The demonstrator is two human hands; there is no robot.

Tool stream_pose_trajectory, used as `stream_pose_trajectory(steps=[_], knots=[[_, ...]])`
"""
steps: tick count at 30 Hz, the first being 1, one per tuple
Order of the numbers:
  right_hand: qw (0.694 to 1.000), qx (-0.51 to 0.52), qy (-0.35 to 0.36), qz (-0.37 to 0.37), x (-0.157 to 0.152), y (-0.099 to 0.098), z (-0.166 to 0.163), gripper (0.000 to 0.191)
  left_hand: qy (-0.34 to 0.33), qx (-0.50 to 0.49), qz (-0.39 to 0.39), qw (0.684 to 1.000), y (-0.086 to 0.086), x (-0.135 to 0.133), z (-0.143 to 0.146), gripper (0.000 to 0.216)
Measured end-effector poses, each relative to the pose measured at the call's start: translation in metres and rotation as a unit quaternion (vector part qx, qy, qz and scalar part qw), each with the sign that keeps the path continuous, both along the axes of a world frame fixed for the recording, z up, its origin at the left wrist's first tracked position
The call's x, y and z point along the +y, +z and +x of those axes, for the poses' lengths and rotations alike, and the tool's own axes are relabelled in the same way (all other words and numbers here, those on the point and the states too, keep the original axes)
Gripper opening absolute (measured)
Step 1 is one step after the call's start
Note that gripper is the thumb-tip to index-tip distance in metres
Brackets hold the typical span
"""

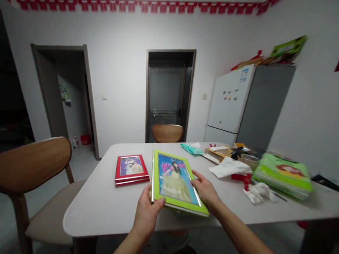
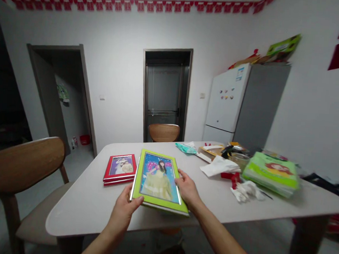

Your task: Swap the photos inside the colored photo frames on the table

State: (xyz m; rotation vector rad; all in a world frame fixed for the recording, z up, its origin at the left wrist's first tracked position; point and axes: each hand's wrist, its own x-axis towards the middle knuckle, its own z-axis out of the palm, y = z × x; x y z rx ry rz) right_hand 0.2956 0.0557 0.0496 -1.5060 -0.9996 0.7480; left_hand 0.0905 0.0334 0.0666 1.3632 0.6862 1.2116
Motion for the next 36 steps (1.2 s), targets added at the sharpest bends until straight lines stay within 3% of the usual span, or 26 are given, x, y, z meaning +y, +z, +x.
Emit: stream_pose_trajectory(steps=[3, 6, 10, 15, 19, 25, 29, 33, 36], knots=[[0.992, -0.126, -0.001, -0.019, 0.009, -0.003, 0.042, 0.057, -0.008, 0.097, 0.000, 0.995, -0.029, 0.004, 0.025, 0.039], [0.969, -0.240, -0.001, -0.057, 0.016, -0.015, 0.070, 0.051, 0.016, 0.212, 0.011, 0.977, -0.047, 0.004, 0.044, 0.040], [0.951, -0.297, -0.015, -0.088, 0.021, -0.033, 0.088, 0.047, 0.043, 0.324, 0.044, 0.944, -0.053, 0.006, 0.054, 0.045], [0.932, -0.350, -0.015, -0.094, 0.026, -0.037, 0.085, 0.038, 0.049, 0.355, 0.053, 0.932, -0.058, 0.015, 0.040, 0.049], [0.916, -0.397, -0.031, -0.053, 0.033, -0.024, 0.048, 0.039, 0.090, 0.376, 0.057, 0.920, -0.064, 0.030, 0.008, 0.048], [0.862, -0.479, 0.159, 0.054, 0.058, -0.019, -0.071, 0.038, 0.179, 0.400, 0.072, 0.896, -0.065, 0.055, -0.045, 0.042], [0.846, -0.496, 0.185, 0.063, 0.092, -0.024, -0.135, 0.043, 0.218, 0.417, 0.087, 0.878, -0.066, 0.066, -0.069, 0.041], [0.850, -0.501, 0.159, 0.029, 0.116, -0.028, -0.159, 0.041, 0.240, 0.431, 0.108, 0.863, -0.069, 0.073, -0.085, 0.041], [0.851, -0.504, 0.150, 0.010, 0.111, -0.034, -0.157, 0.036, 0.251, 0.435, 0.120, 0.856, -0.069, 0.075, -0.091, 0.043]])
